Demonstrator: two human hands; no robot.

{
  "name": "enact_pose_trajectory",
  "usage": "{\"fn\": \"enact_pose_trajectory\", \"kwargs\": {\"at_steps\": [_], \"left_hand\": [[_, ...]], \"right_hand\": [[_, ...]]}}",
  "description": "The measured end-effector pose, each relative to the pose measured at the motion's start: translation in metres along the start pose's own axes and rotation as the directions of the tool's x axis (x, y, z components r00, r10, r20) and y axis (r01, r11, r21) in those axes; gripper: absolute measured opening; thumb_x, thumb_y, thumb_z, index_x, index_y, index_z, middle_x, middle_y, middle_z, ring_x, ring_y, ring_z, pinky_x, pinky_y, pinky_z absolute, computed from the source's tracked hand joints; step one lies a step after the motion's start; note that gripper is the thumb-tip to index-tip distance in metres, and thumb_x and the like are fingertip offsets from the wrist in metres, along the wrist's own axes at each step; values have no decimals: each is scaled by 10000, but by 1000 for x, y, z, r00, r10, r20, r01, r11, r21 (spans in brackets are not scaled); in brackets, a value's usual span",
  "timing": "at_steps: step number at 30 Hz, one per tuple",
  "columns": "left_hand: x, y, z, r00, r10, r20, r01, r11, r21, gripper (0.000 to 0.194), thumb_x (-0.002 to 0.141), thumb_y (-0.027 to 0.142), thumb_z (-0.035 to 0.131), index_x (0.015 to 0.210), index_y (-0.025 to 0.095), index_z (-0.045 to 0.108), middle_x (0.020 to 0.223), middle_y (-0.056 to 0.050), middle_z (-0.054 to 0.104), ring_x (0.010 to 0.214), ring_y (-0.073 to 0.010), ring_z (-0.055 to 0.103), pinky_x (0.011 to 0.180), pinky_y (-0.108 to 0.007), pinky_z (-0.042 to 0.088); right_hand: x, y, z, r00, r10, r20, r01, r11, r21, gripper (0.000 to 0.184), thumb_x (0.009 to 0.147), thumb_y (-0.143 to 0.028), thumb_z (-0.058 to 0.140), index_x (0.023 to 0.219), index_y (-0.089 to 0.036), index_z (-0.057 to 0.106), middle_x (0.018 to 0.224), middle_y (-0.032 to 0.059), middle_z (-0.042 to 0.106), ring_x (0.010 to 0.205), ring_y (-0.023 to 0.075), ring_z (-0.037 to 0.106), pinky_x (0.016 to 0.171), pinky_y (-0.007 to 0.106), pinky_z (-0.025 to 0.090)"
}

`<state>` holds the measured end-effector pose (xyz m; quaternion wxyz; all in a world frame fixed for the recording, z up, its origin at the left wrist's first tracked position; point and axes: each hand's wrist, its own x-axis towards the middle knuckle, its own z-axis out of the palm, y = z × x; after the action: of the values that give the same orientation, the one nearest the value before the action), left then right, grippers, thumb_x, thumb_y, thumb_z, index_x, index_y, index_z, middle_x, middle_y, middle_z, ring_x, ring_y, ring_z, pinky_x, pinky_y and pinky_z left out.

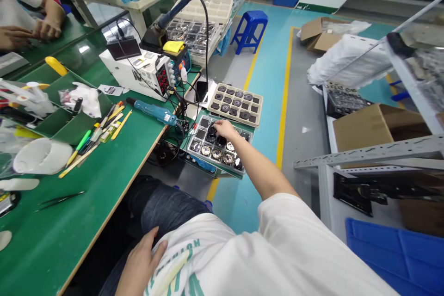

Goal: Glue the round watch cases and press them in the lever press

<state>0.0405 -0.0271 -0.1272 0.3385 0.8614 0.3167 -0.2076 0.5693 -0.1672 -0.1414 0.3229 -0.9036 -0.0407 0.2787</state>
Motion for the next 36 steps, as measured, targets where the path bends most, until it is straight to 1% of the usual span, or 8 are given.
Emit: {"fn": "enact_pose_trajectory", "kwargs": {"at_steps": [3, 6, 9, 13, 19, 23, 28, 36], "left_hand": [[1, 1, -1, 1000, 2, 9, -2, 1000, 18, 699, 1030, 567, 350, 1485, 113, 625, 1495, -170, 689, 1388, -288, 679, 1220, -419, 521], [3, 2, -2, 999, 33, 7, -33, 997, 72, 710, 1036, 564, 325, 1486, 106, 628, 1496, -177, 687, 1392, -300, 677, 1214, -439, 530], [3, 1, -2, 998, 59, -11, -58, 992, 109, 679, 1041, 553, 341, 1477, 128, 640, 1494, -164, 692, 1387, -297, 682, 1189, -421, 550], [3, 1, 0, 998, 55, -4, -55, 996, 66, 685, 1051, 544, 345, 1487, 99, 628, 1501, -193, 679, 1392, -309, 676, 1202, -451, 537], [9, -3, -4, 990, 28, 138, -35, 998, 50, 738, 1051, 572, 342, 1568, 95, 564, 1577, -175, 622, 1475, -295, 611, 1259, -414, 489], [13, -9, -4, 981, 34, 189, -47, 997, 66, 772, 1046, 586, 335, 1596, 82, 536, 1616, -188, 580, 1512, -317, 573, 1285, -450, 462], [12, -15, -1, 985, 42, 167, -54, 996, 68, 728, 1040, 572, 382, 1569, 111, 579, 1595, -178, 603, 1494, -315, 593, 1261, -449, 490], [3, -6, 0, 994, 12, 105, -16, 999, 36, 708, 1044, 548, 348, 1543, 110, 596, 1567, -172, 632, 1462, -304, 622, 1246, -436, 501]], "right_hand": [[-4, -8, 14, 990, -37, 139, 46, 997, -61, 352, 1058, -414, 716, 1304, -165, 685, 1269, 94, 717, 1070, 234, 733, 921, 434, 657], [-5, -17, 27, 978, -67, 197, 90, 990, -111, 350, 1063, -419, 708, 1303, -165, 684, 1259, 93, 719, 1054, 227, 735, 906, 424, 660], [-6, -25, 31, 976, -117, 184, 148, 974, -169, 350, 1068, -424, 699, 1312, -174, 684, 1290, 98, 713, 1087, 236, 729, 941, 442, 652], [-13, -26, 27, 969, -214, 126, 241, 932, -270, 362, 1067, -416, 697, 1353, -195, 676, 1393, 115, 679, 1196, 264, 701, 1026, 487, 625], [-37, -11, 23, 950, -301, 80, 307, 857, -415, 348, 1070, -407, 694, 1352, -203, 681, 1418, 116, 672, 1241, 272, 687, 1069, 510, 605], [-45, -9, 27, 939, -338, 69, 327, 809, -489, 352, 1071, -408, 692, 1355, -200, 680, 1428, 122, 667, 1254, 276, 681, 1082, 515, 597], [-34, -25, 32, 914, -389, 114, 383, 736, -558, 364, 1070, -408, 692, 1367, -198, 674, 1447, 129, 654, 1269, 281, 673, 1089, 518, 593], [-6, -53, 20, 851, -411, 327, 521, 593, -614, 403, 1048, -396, 726, 1390, -193, 661, 1472, 128, 637, 1302, 301, 657, 1100, 544, 583]]}}
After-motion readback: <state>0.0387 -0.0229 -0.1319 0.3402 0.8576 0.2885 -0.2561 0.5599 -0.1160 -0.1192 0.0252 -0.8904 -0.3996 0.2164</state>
